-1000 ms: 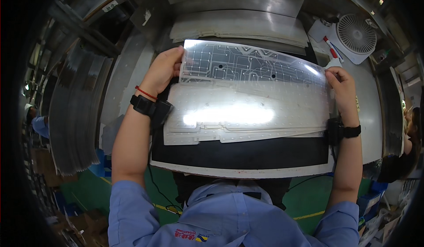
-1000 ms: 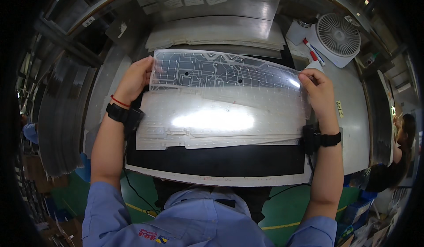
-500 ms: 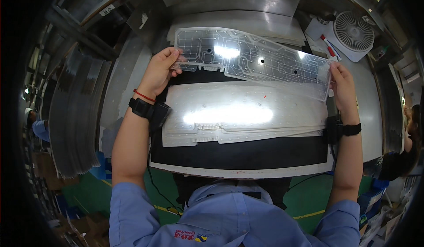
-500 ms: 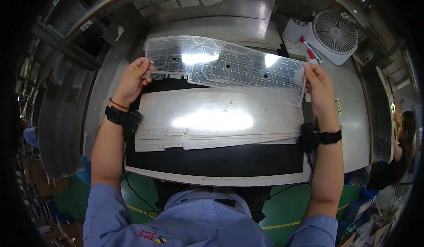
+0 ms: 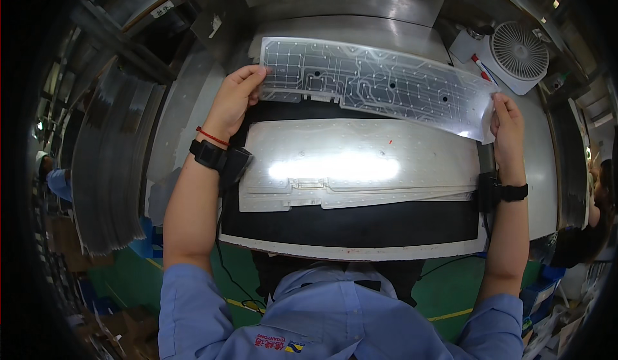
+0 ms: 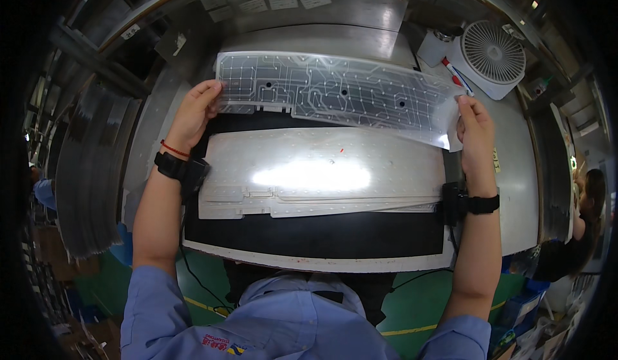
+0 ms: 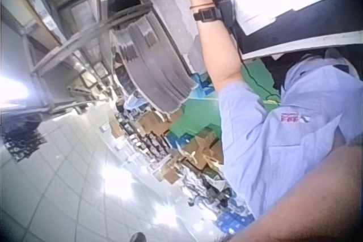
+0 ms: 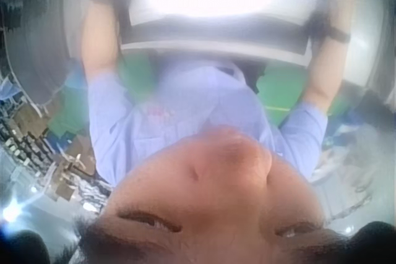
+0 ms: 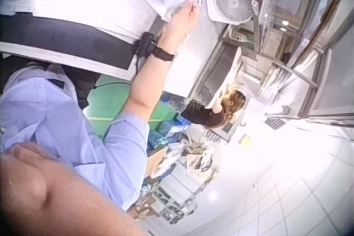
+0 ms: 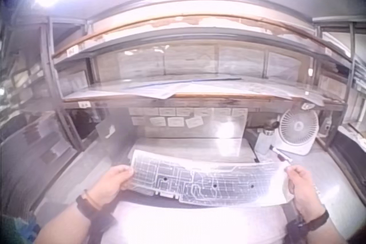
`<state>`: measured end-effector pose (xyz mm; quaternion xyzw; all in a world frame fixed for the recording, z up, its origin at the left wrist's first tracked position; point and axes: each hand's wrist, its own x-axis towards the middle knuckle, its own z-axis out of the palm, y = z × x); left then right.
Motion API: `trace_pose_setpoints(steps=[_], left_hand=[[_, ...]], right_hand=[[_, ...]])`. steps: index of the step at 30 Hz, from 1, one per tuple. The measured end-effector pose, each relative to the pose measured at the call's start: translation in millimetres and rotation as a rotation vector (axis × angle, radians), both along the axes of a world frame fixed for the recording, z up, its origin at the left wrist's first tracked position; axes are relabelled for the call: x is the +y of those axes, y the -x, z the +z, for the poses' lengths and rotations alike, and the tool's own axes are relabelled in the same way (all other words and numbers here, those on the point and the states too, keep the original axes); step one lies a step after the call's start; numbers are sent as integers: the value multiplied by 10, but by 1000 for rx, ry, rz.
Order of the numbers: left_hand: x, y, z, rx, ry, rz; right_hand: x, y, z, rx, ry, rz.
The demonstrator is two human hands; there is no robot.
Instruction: The recorder is inspecting and separating clear plastic keyboard circuit membranes at a workstation.
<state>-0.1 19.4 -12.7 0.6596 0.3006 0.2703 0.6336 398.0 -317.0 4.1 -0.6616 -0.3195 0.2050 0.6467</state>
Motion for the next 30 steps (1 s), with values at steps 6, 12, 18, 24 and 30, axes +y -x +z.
trace_pose_setpoints(steps=[6,12,18,24,30], left_hand=[[-115,-41,136,-123,145,34],[-159,-77,77,-99,30,60],[-120,-85,71,-72,60,68],[-59,-24,60,-125,141,13],[-260,-89,171,-93,217,-56]], right_hand=[[34,168,112,62,-250,9],[50,170,77,-97,-55,-18],[45,86,34,-45,33,-13],[56,98,8,-8,1,-9],[53,76,-35,13,-27,89]])
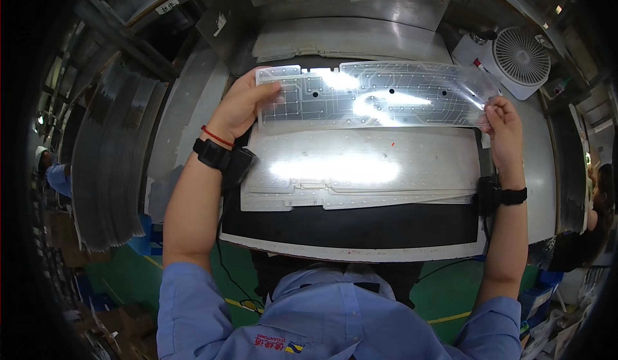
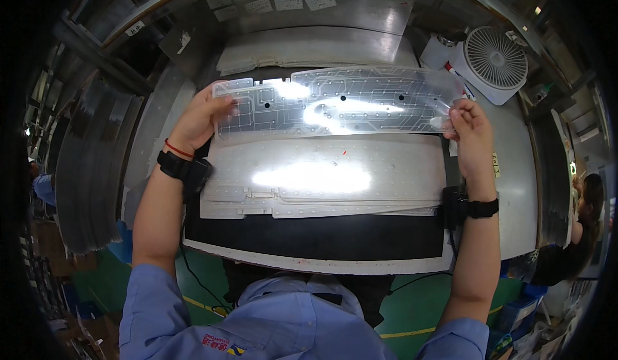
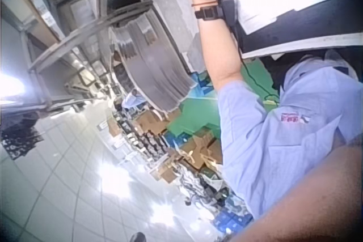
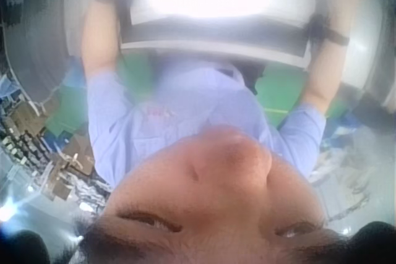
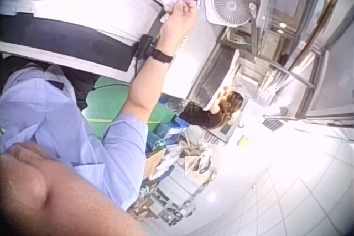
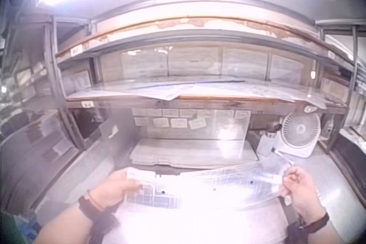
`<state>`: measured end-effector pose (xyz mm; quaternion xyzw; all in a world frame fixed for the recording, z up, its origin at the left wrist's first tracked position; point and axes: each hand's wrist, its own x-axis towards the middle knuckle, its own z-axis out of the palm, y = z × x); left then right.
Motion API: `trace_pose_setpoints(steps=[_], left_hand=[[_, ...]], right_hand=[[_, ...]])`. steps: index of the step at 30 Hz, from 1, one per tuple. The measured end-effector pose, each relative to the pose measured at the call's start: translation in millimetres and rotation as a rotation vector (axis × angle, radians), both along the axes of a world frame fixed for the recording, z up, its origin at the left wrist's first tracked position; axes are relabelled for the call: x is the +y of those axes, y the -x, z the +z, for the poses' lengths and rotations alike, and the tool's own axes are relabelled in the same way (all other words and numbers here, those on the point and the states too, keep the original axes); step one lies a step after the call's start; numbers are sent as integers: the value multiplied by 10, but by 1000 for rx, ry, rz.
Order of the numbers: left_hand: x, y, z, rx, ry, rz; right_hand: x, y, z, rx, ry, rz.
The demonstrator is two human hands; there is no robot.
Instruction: The recorder is inspecting and separating clear plastic keyboard circuit membranes at a workstation.
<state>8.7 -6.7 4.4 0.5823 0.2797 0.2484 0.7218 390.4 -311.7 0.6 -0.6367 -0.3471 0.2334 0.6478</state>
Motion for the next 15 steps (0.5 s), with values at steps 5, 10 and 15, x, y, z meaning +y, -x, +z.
trace_pose_setpoints(steps=[5,10,15], left_hand=[[25,16,-58,64,10,2],[34,-2,-82,62,-16,51],[-33,-28,-27,84,-26,107]], right_hand=[[33,62,21,1,11,-11],[34,76,28,-19,14,20],[40,108,44,-30,18,2]])
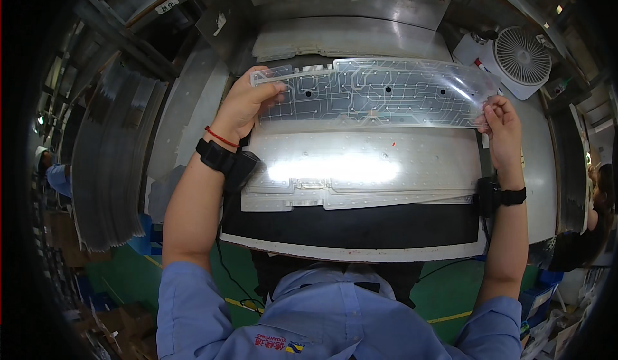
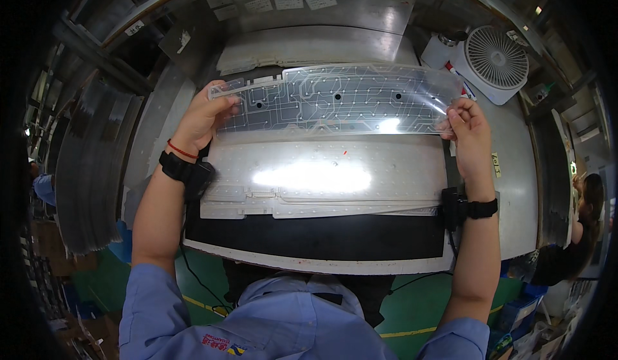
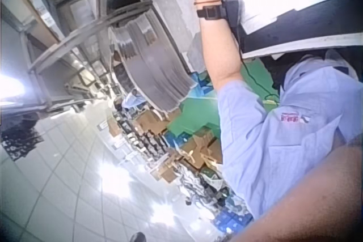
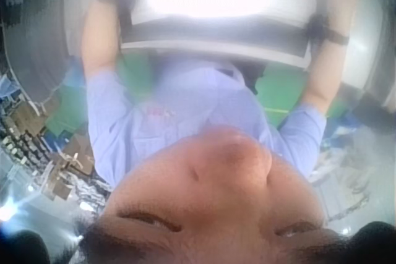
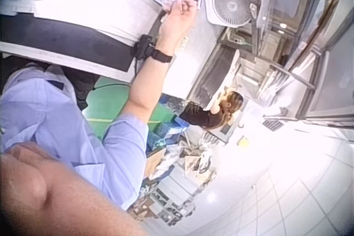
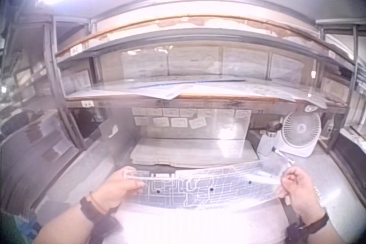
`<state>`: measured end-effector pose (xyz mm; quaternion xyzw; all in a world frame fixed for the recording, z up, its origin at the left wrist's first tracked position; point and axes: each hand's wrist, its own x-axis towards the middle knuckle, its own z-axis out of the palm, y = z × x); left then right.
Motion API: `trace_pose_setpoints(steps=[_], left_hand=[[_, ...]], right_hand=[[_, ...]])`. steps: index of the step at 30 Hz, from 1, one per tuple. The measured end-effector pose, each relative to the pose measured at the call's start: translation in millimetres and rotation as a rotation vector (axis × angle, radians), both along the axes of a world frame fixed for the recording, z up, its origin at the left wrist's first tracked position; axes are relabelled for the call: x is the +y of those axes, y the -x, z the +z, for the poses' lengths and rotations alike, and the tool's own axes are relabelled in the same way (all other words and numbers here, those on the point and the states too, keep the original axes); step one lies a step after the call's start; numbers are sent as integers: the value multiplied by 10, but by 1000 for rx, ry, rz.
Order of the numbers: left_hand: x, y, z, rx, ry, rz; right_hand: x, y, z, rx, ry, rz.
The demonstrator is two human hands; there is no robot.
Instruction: The recorder is inspecting and separating clear plastic keyboard circuit membranes at a workstation.
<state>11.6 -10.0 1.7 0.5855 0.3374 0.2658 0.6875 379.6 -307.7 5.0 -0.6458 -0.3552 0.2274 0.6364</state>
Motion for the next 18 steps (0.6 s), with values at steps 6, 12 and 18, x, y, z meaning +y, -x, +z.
trace_pose_setpoints(steps=[6,12,18], left_hand=[[15,5,-25,11,-18,13],[99,6,-42,-130,133,55],[49,-21,-63,-44,4,20]], right_hand=[[10,6,-3,3,-14,8],[-7,-47,-42,19,-22,-3],[-3,-57,-49,11,-21,-6]])
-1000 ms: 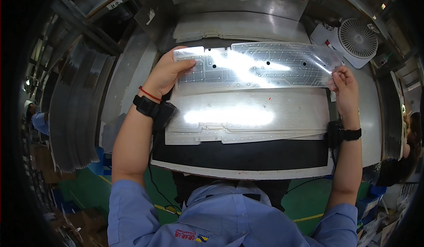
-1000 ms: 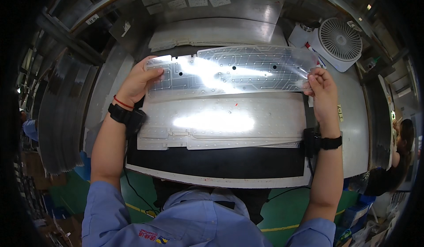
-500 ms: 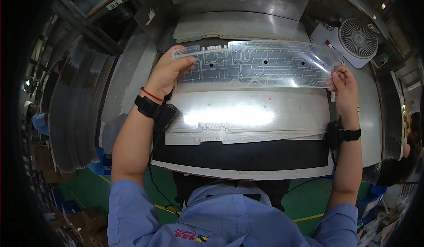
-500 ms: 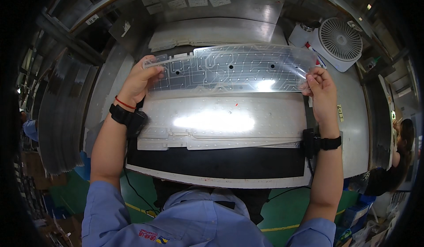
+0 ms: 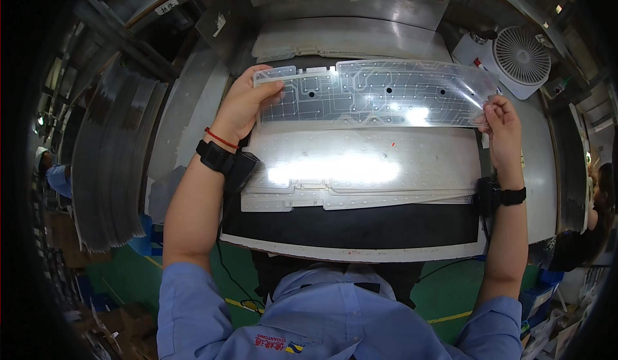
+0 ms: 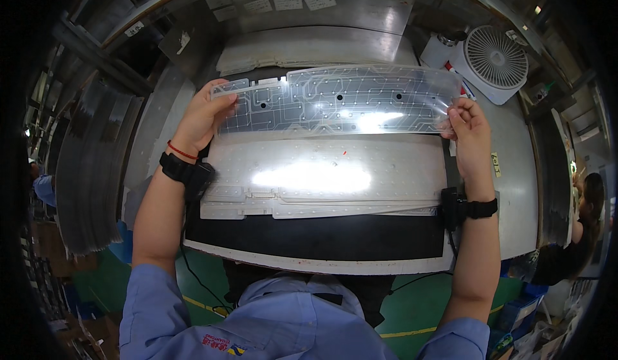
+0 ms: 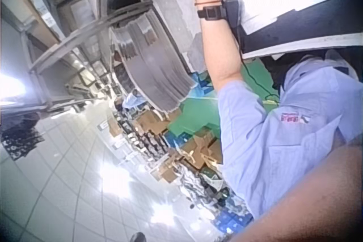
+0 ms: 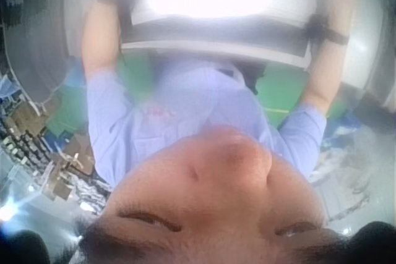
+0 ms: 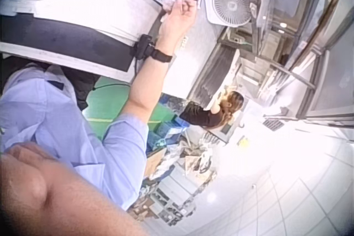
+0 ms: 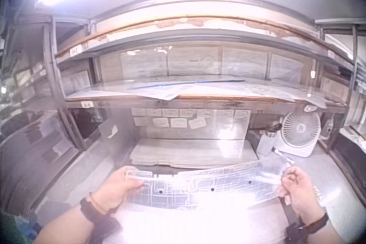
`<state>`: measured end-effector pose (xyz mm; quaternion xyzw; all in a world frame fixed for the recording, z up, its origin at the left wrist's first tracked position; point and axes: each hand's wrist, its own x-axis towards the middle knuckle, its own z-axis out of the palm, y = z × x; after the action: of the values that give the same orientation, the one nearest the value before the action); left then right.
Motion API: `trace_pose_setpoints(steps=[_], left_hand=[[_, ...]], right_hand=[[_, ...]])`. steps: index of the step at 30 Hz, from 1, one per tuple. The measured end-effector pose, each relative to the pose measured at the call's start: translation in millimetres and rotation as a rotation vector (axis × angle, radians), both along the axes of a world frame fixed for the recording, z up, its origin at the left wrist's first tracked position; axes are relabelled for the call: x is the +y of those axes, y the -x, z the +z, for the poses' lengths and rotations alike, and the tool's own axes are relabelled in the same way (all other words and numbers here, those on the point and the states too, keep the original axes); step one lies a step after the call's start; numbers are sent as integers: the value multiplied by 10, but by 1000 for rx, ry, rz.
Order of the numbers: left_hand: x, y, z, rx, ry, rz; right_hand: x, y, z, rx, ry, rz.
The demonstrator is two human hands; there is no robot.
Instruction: The recorder is inspecting and separating clear plastic keyboard circuit membranes at a workstation.
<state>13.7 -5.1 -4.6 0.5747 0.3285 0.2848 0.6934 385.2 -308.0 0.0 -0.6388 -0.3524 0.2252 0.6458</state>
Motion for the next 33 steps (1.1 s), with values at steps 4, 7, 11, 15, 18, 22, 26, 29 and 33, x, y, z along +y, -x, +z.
trace_pose_setpoints(steps=[4,7,11,15,18,22,26,29,33], left_hand=[[-13,12,19,60,-24,-39],[16,26,-17,92,-35,-46],[4,30,-4,84,-22,-53],[-25,29,6,51,-23,-40],[-13,8,-3,71,-53,-29],[8,14,-10,118,-25,-60],[-45,8,45,103,21,-55],[-42,8,36,102,-9,-52],[0,13,-27,133,-46,-4]], right_hand=[[4,7,-1,-5,-18,-5],[9,31,15,-2,-21,-11],[5,29,19,-12,-27,0],[0,22,16,-20,-27,2],[-6,14,14,-17,-32,-1],[0,18,11,-12,-46,-2],[1,26,16,-18,-45,-16],[0,25,16,-19,-48,-18],[9,30,14,-18,-49,-27]])
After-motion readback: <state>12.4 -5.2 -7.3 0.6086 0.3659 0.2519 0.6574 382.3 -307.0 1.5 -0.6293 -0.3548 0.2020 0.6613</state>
